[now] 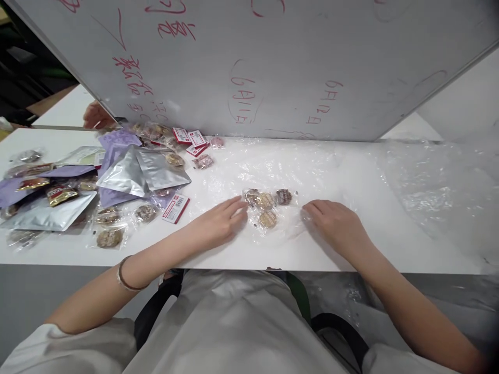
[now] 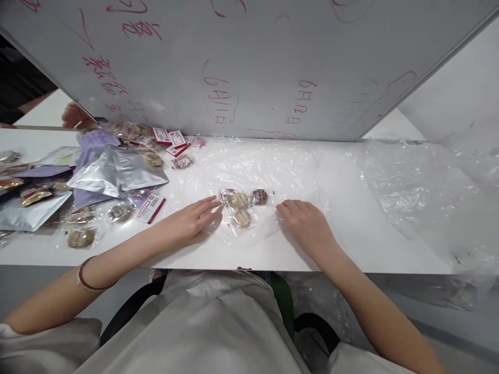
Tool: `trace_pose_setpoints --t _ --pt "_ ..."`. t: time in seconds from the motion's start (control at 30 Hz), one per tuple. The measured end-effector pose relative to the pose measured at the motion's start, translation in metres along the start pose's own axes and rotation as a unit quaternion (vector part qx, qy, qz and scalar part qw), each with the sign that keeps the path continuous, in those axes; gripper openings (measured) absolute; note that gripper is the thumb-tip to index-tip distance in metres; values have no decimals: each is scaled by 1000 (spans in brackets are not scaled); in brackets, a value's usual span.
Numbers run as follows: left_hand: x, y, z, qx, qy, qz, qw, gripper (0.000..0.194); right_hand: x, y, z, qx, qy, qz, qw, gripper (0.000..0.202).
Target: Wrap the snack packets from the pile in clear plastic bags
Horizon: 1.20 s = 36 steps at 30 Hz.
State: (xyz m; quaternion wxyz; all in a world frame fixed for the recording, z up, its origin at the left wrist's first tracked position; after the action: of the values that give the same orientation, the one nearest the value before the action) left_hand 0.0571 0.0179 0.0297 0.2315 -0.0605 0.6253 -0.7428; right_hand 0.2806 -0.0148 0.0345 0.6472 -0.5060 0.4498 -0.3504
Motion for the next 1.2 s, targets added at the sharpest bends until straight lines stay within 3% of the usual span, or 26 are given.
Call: trace_pose_setpoints --t 0.07,0.13,0.2,0.3,0.4,0.5,0.53,0.6,0.73,0.83,0.9,0.97,1.03,1.07,1.13,1.2 --pt "6 -12 -17 9 -52 9 999 40 6 -5 17 -59 38 8 997 27" --pt "13 -24 -36 61 -108 6 992 35 14 -1 37 -193 92 -17 977 23" --pt "19 -32 -54 148 -163 -7 975 31 20 8 59 -342 159 -40 925 22" --pt "22 -33 -78 288 -253 -13 923 26 22 25 91 -497 271 -20 824 19" --pt "15 -26 -99 393 -338 57 853 21 19 46 111 -560 378 -3 737 21" --pt "6 -18 -120 413 -400 154 804 19 17 59 116 -536 462 7 707 17" --pt "3 -15 -125 393 -415 167 803 19 16 59 117 -514 480 13 711 16" --pt "-2 -12 -134 305 -432 168 832 19 14 57 120 -461 499 22 734 16" --pt "-9 -10 -134 45 -413 92 905 25 10 51 137 -299 486 2 821 19" --pt "-6 -7 -124 -59 -395 28 916 33 11 44 150 -180 460 -35 869 28" --pt "-6 -20 -110 -109 -371 68 920 39 10 27 147 -127 440 -11 889 40" --pt "-13 -37 -87 -134 -302 144 933 45 4 -5 126 -71 386 84 916 50" --pt "-30 -39 -57 -95 -166 162 968 50 -10 -28 82 -59 259 159 951 55" --pt "-39 -32 -42 -54 -88 138 985 54 -19 -29 54 -89 170 148 970 58" --pt "-54 -11 -22 28 22 63 997 66 -33 -11 -1 -164 1 55 985 66" --pt "-67 8 -23 72 34 13 997 86 -38 14 -29 -200 -74 -24 977 77"
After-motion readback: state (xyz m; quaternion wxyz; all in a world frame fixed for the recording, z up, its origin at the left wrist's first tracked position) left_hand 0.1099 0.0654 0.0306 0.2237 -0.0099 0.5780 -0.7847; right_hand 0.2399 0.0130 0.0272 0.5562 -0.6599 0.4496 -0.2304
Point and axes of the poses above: each hand's wrist, its own x-axis away from the middle knuckle, its own y-axis out of the palm, z = x × y, the point moved 8 cm from there along -x, towards the middle knuckle, and after that the axes turned 6 degrees about z, right-handed, at the moved point
